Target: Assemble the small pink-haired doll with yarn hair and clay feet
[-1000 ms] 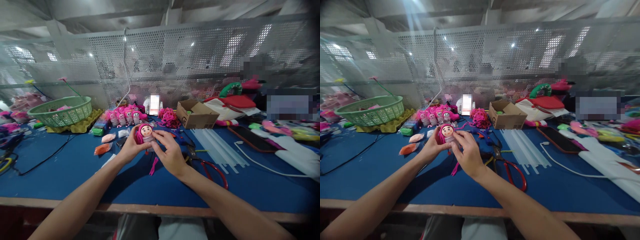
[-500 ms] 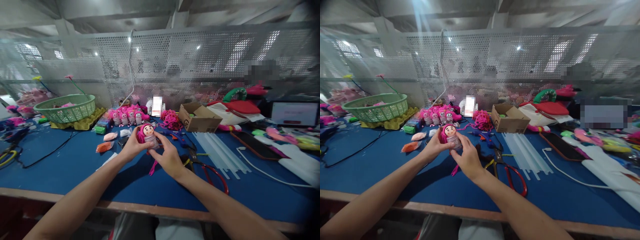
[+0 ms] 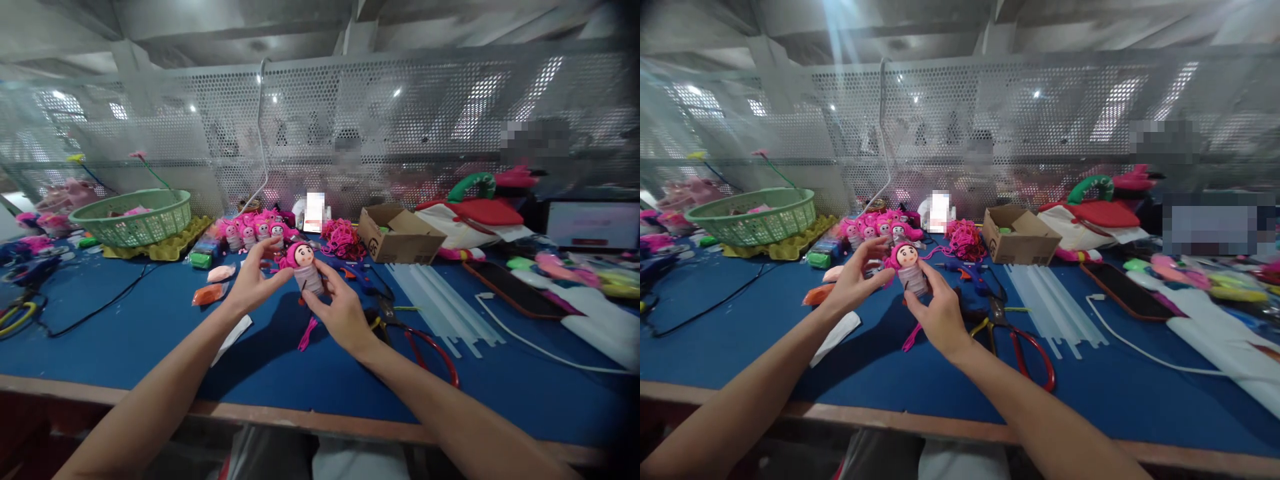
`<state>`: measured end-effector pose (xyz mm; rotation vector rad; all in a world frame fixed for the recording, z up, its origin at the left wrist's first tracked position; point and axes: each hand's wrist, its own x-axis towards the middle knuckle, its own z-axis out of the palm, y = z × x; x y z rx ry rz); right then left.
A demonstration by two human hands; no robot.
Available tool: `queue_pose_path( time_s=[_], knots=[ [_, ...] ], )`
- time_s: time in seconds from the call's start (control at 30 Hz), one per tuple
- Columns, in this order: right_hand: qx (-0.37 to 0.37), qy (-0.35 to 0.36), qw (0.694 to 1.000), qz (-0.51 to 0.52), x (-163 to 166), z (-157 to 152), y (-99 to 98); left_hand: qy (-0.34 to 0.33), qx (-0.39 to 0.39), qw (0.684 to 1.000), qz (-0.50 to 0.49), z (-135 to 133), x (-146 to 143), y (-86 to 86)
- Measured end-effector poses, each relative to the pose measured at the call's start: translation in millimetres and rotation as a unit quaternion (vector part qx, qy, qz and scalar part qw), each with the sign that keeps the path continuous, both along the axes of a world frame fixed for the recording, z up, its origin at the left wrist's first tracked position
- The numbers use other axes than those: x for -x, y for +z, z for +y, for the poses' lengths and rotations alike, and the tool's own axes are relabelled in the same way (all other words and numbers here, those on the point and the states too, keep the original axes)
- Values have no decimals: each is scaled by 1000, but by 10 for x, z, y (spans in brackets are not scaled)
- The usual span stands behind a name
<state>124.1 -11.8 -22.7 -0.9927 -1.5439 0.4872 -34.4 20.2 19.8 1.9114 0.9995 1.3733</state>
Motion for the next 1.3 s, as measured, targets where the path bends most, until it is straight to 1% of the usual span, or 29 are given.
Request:
queue_pose_path(
  time_s=[0.07, 0.1, 0.17, 0.3, 0.4, 0.83, 1.1, 1.3],
  knots=[
    [-7, -4, 1000, -7, -1, 4, 2, 36, -48, 998, 8, -6, -8, -4],
    [-14, -6, 1000, -12, 0, 4, 1, 41, -51, 998, 6, -12, -22, -7],
    [-33, -15, 999, -26, 4, 0, 0, 30, -23, 999, -13, -26, -58, -14],
    [-62, -31, 996, -54, 11, -29, 14, -13, 56, 996, -71, -38, -113, -30],
    [-70, -32, 995, -68, 11, -47, 29, -30, 80, 992, -94, -29, -119, -44],
    [-81, -37, 992, -88, 15, -56, 49, -62, 118, 979, -157, -19, -152, -79],
    [-97, -37, 989, -106, 20, -74, 63, -96, 151, 962, -208, -6, -155, -111],
    [-108, -44, 986, -116, 33, -79, 66, -85, 160, 958, -220, -26, -186, -103]
  ],
)
